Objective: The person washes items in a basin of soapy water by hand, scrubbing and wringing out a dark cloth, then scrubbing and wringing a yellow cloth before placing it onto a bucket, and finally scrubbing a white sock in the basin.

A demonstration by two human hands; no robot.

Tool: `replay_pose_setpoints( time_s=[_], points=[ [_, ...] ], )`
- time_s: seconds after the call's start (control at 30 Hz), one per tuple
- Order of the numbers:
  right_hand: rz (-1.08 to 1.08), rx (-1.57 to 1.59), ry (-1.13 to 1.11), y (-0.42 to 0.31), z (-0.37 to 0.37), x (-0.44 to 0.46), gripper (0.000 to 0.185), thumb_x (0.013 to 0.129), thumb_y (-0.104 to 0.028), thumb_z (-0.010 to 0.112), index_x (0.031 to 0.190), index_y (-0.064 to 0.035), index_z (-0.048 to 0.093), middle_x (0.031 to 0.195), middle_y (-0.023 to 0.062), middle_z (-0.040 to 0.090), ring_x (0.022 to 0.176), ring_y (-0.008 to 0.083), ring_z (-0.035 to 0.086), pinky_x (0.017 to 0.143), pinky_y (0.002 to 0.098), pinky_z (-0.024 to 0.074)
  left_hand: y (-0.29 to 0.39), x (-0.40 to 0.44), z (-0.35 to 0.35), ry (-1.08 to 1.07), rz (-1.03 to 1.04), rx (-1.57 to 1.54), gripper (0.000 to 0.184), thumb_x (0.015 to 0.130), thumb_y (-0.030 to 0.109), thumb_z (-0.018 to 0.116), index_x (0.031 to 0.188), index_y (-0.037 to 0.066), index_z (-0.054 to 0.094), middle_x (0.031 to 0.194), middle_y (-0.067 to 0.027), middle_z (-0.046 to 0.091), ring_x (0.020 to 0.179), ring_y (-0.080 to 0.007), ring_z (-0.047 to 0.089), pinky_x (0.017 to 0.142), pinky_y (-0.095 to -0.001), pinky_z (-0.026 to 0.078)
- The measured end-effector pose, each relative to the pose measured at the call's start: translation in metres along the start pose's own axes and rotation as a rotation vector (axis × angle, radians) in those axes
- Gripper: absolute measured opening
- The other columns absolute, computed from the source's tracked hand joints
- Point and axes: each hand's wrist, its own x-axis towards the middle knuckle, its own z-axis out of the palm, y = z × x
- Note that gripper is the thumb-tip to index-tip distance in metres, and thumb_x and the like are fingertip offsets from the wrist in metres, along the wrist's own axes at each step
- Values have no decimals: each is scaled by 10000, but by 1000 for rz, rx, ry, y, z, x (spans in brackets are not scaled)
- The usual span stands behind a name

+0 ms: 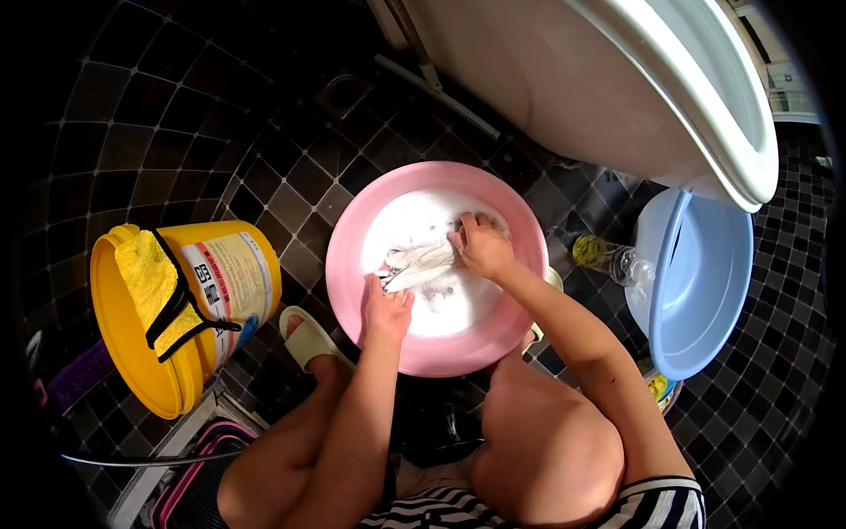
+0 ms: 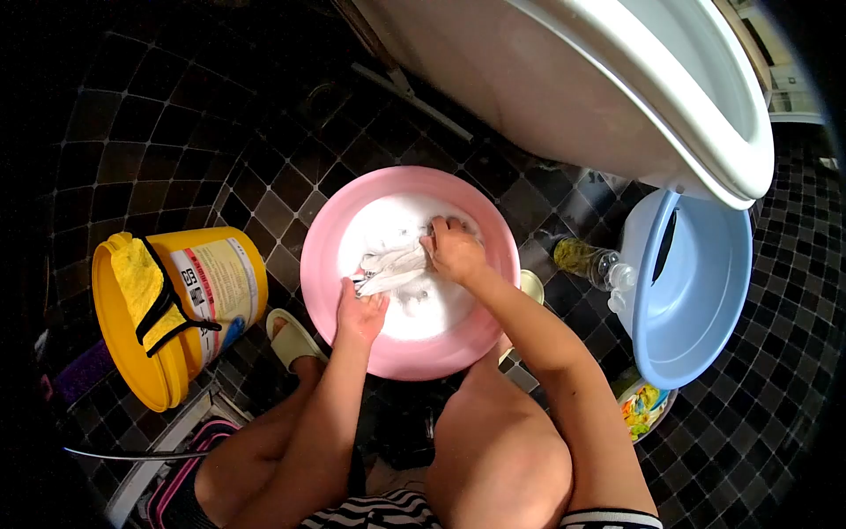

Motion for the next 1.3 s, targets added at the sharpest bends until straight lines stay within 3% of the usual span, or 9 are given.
replay_pose_setpoints(
  time_s=[0.1, 0.17, 0.33, 0.4, 0.57, 0.77, 0.87, 1.07, 1.3],
  points=[
    [-133, -96, -3, 3, 8, -18, 317, 862, -247, 541, 1143, -109, 489, 1062, 188, 530, 890, 372, 589, 759, 444, 474, -3, 7, -14, 149, -97, 93, 530, 954, 465, 375, 1341, 104, 381, 1354, -90, 430, 1256, -235, 392, 1019, -403, 292],
    [-352, -110, -356, 7, 24, -20, 254, 860, -225, 516, 1082, -104, 498, 1133, 195, 506, 907, 369, 590, 773, 448, 478, -8, 5, -16, -1, -111, -50, 528, 957, 459, 367, 1348, 103, 373, 1376, -102, 398, 1242, -243, 399, 1027, -416, 282],
    [35, 458, -333, -22, 19, -24, 250, 822, -90, 534, 1071, -80, 536, 833, 215, 624, 804, 333, 617, 738, 411, 479, -4, 4, -11, -155, -153, -137, 572, 940, 497, 386, 1331, 79, 393, 1298, -111, 466, 1112, -252, 476, 967, -424, 358],
    [-95, 764, -406, -53, 13, -44, 210, 860, -180, 579, 1020, -44, 568, 873, 174, 637, 807, 268, 629, 746, 362, 486, 1, -12, 4, -51, -219, -114, 631, 908, 553, 421, 1285, 47, 426, 1172, -127, 509, 970, -228, 513, 864, -370, 440],
    [-740, 225, -259, -107, -4, -78, 159, 844, -232, 582, 876, -77, 604, 825, 151, 606, 703, 279, 595, 672, 421, 483, 12, 3, 0, -429, -111, 110, 522, 913, 533, 434, 1147, 77, 527, 1058, -114, 558, 811, -175, 536, 696, -313, 493],
    [-153, 660, 263, -90, 9, -18, 155, 839, -129, 560, 921, -1, 594, 998, 201, 523, 850, 314, 552, 786, 398, 461, -7, -26, 60, -323, -41, -180, 447, 936, 465, 436, 1197, 107, 493, 1201, -88, 505, 1087, -193, 508, 891, -352, 453],
    [-11, 913, -102, -101, -13, -49, 263, 859, -118, 540, 1099, -11, 527, 1063, 203, 504, 932, 334, 537, 835, 434, 439, 8, -39, 70, -15, 166, 127, 476, 913, 488, 472, 1184, 98, 495, 1177, -103, 512, 1083, -199, 512, 910, -359, 447],
    [-435, 682, 97, -93, 17, -61, 257, 910, -86, 451, 1162, -58, 491, 1216, 204, 514, 1264, 367, 388, 1117, 422, 194, -12, 24, 18, 36, 51, 60, 500, 900, 467, 512, 1161, 40, 510, 1107, -95, 555, 1033, -214, 540, 891, -356, 473],
    [-158, 513, 28, -21, 9, 6, 190, 877, -90, 478, 984, 5, 604, 994, 209, 583, 956, 355, 558, 879, 380, 434, 7, -6, 41, -32, 40, -26, 469, 925, 402, 500, 1265, 81, 463, 1234, -44, 534, 1105, -214, 509, 967, -380, 381]
  ],
)
